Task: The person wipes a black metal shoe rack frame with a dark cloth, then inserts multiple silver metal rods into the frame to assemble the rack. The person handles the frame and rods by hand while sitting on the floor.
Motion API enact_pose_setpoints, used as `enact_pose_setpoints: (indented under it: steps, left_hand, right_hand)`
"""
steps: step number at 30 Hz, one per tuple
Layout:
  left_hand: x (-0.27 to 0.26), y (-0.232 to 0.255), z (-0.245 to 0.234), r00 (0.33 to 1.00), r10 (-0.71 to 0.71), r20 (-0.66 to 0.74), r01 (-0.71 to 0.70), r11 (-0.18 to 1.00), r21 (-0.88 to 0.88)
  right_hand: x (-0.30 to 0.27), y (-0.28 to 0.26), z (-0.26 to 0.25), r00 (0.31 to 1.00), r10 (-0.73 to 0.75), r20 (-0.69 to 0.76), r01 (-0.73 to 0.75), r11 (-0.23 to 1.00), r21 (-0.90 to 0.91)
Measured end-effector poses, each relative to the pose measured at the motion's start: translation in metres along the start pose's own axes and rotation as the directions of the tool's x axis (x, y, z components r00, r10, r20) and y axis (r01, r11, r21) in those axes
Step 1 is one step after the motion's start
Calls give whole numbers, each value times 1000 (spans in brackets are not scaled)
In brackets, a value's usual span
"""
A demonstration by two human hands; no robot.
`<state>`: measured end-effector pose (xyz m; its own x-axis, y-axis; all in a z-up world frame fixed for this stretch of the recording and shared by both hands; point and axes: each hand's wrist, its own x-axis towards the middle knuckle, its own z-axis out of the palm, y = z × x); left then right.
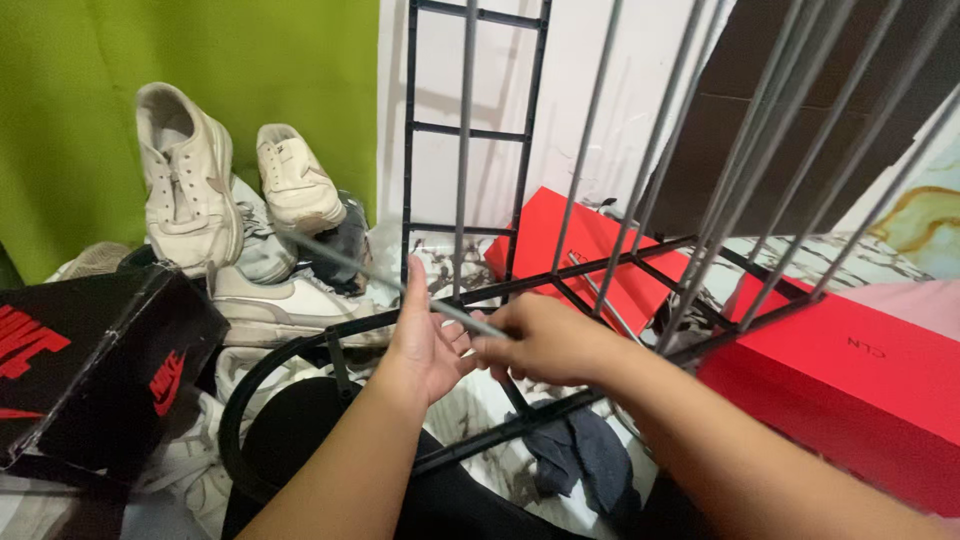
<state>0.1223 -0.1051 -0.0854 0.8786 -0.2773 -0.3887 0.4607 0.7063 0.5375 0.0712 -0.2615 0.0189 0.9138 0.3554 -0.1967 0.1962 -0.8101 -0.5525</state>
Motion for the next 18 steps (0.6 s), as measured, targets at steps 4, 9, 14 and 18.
enact_pose_setpoints:
  steps: [4, 9, 14, 18]
  left_hand:
    - [-23, -4, 6, 989, 37, 140, -32, 999, -37]
    - [-13, -18, -2, 993, -22, 119, 24, 1000, -10]
    - [0, -30, -10, 987, -48, 152, 36, 996, 79]
    - [-9, -30, -5, 989, -141, -35, 145, 980, 139]
  right_hand:
    - [-11, 10, -11, 935, -236, -264, 255, 966, 40]
    - [-7, 13, -17, 879, -164, -448, 281, 937, 208]
    - [0, 7, -39, 870, -222, -441, 407, 828, 386]
    - [6, 6, -48, 792, -361, -492, 562, 746, 358]
